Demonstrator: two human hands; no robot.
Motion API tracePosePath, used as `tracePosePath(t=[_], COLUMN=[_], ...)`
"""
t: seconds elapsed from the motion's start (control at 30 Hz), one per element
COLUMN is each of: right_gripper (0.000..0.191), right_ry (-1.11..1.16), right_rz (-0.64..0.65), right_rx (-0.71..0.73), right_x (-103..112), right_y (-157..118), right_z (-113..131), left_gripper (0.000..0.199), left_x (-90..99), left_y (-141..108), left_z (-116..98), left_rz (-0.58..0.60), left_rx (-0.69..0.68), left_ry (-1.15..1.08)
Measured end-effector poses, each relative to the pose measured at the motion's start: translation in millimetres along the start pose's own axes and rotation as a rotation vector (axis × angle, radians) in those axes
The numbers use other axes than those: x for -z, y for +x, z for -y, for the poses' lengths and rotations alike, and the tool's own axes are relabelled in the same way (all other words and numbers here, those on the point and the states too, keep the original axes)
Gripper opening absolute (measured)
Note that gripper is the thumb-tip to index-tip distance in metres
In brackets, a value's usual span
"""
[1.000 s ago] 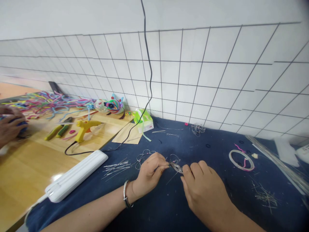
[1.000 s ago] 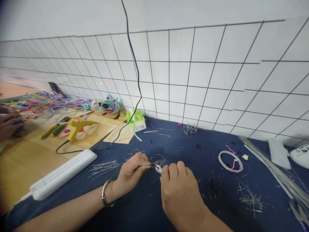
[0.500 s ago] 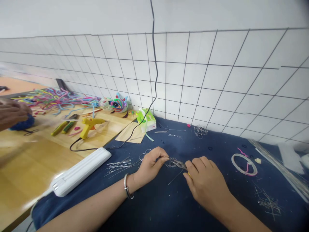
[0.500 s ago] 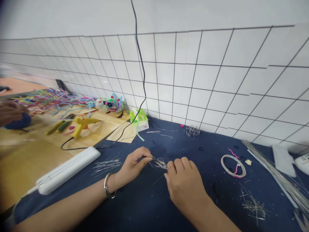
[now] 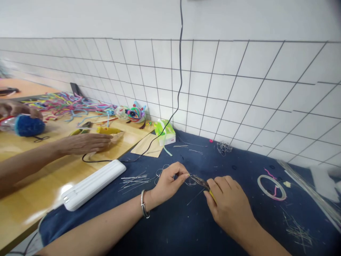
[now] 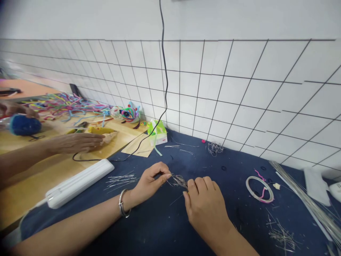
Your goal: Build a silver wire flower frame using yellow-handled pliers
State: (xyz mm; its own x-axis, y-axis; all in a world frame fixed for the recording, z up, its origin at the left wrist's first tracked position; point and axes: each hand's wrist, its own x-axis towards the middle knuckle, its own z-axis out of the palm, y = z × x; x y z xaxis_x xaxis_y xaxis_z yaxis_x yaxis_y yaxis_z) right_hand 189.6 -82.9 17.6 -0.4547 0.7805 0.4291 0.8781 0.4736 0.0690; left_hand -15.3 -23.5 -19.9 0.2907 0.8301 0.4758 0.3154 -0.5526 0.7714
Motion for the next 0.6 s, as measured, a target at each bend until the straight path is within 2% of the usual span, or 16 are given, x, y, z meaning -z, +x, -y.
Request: tracePosePath(t=[0.23, 0.6], right_gripper=[0.024, 0.019], right_ry=[-0.063, -0.020], right_rz=[0.015, 0.061], right_rx=[-0.037, -0.069], right_x=[3, 11], right_y=[-1, -3], right_z=[7, 11], left_gripper=[0.010, 0.007], left_x=[-3.0, -7.3], left_y=[-4, -8], left_z=[-6, -3], left_rz=[-0.002, 0.009], left_rx=[-0.007, -0.137], left_ry=[-0.017, -0.033])
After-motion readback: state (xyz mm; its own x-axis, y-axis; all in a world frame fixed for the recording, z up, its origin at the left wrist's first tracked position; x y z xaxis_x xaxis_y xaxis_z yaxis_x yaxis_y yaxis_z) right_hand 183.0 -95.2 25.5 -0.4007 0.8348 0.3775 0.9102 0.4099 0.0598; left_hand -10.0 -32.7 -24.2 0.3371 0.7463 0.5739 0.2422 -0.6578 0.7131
